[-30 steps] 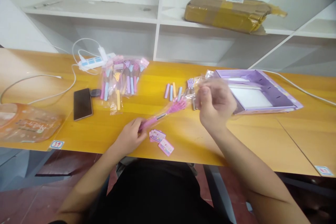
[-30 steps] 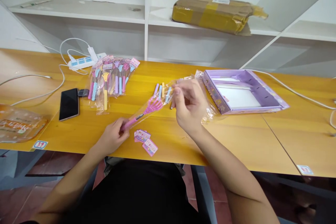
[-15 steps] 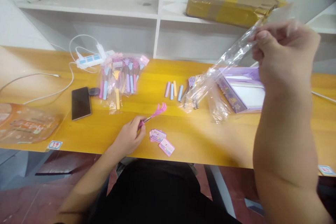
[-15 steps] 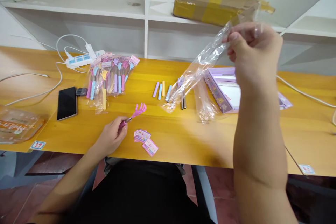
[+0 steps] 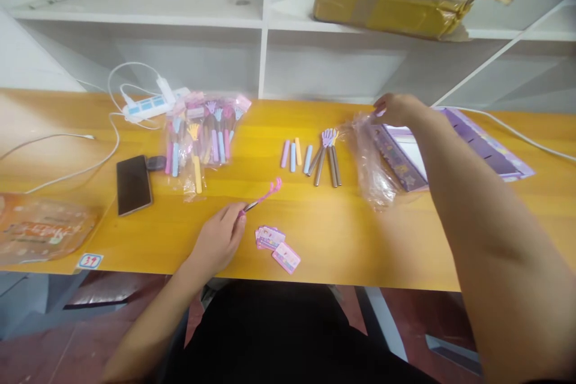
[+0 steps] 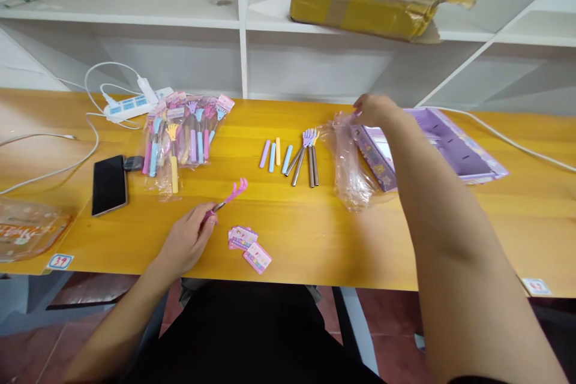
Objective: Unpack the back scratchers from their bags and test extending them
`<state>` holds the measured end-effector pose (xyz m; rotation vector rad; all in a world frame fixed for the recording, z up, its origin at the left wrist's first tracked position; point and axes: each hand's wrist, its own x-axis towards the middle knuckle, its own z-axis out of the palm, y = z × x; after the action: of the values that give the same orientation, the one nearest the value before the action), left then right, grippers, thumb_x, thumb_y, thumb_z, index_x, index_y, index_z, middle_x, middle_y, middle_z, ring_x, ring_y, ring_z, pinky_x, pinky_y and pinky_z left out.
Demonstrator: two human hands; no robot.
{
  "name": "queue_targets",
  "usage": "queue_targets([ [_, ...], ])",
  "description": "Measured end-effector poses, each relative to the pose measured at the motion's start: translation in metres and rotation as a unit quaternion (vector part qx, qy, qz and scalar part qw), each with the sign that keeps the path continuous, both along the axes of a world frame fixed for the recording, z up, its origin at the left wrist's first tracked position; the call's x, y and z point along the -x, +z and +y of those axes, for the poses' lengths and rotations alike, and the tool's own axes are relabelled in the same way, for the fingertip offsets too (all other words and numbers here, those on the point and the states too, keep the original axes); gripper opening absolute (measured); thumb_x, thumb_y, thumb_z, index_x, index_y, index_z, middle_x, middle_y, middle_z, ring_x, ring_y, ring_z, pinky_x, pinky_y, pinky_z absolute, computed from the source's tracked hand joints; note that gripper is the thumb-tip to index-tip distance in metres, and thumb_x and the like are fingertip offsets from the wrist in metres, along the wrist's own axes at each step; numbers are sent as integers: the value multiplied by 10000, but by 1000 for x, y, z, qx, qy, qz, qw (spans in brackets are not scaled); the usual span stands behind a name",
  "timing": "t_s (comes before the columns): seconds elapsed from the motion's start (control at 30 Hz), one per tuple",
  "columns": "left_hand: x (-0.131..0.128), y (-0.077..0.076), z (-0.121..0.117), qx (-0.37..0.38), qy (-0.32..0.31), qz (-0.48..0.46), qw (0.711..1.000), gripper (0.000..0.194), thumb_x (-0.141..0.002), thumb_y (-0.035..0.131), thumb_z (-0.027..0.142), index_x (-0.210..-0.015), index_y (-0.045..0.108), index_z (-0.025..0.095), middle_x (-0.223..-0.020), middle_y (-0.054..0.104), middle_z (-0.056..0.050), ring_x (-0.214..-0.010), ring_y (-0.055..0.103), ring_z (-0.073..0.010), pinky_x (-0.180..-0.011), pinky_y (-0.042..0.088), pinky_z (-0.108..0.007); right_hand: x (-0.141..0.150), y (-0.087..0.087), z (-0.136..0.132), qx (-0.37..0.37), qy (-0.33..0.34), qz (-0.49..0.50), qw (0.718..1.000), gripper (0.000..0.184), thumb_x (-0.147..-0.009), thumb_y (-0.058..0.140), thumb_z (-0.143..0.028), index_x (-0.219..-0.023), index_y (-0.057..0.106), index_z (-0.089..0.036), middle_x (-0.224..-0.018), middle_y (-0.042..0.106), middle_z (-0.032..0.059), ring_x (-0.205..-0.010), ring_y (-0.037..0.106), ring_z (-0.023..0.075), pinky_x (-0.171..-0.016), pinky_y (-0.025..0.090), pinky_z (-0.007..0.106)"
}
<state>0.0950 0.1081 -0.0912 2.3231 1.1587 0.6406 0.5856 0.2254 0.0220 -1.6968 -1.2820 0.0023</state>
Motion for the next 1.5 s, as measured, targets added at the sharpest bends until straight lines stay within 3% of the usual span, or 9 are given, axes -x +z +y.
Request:
queue_targets([
  [0.13,1,0,3,4,5,-5,1000,340,-1160,419,331,-1430,604,238,-1329,775,-106,-1214,765,-275,-1021,616,-406,7,-7,-23,43,-26,-36,998,176,-766,838,-76,-705,673,-84,-919,777,85,-681,541,28,-742,364,345],
  [0.23,-2,5,-5,8,-3,-13,1000,300,-1153,459,315,-1409,594,236,-1310,790,-94,-1172,788,-256,-1003,643,-393,68,-23,-90,116,194,-57,972,174,-827,886,-125,-858,717,-146,-745,696,-20,-602,536,67,-622,352,279],
  [0.3,-9,11,-18,-14,-41,-8,999,244,-1162,473,303,-1356,604,237,-1239,805,-78,-1101,802,-237,-956,659,-377,123,-38,-148,205,392,-56,895,237,-932,868,-275,-835,675,-178,-719,645,-38,-611,542,87,-591,355,249],
  [0.5,-37,30,-73,-243,-265,2,933,192,-1135,491,137,-1198,670,114,-964,774,-102,-862,741,-246,-837,665,-422,227,-78,-262,198,527,100,821,514,-1067,715,-550,-773,480,-201,-719,443,-56,-636,398,94,-611,298,269],
  [0.7,-42,34,-74,-352,-267,35,896,210,-1092,550,101,-1218,704,36,-934,764,-131,-808,710,-259,-728,631,-409,230,-96,-273,181,463,284,820,545,-1155,528,-523,-751,315,-225,-722,311,-43,-640,282,109,-604,264,299],
  [0.9,-32,49,-74,-321,-300,38,897,214,-1136,465,136,-1149,674,92,-764,669,-40,-647,615,-207,-558,509,-360,230,-76,-283,216,474,328,788,577,-1165,469,-532,-713,284,-224,-665,250,-53,-580,228,94,-541,201,286],
  [1.27,-9,67,-81,-200,-325,61,922,215,-1199,401,205,-1166,607,154,-773,656,15,-625,619,-161,-562,502,-323,211,-59,-300,239,499,270,788,501,-1110,602,-411,-729,338,-220,-655,296,-57,-555,261,85,-532,188,285],
  [1.37,-24,63,-80,-250,-309,37,917,198,-1185,433,198,-1172,618,131,-747,646,6,-611,601,-173,-550,495,-332,214,-58,-288,214,523,256,785,475,-1103,608,-387,-746,341,-222,-679,298,-55,-576,258,91,-559,211,290],
  [1.5,-37,63,-77,-296,-300,12,907,209,-1171,437,170,-1161,638,114,-725,653,-6,-599,601,-183,-523,460,-340,220,-62,-281,185,481,221,828,502,-1145,528,-394,-732,298,-225,-655,275,-55,-558,240,98,-549,203,304],
])
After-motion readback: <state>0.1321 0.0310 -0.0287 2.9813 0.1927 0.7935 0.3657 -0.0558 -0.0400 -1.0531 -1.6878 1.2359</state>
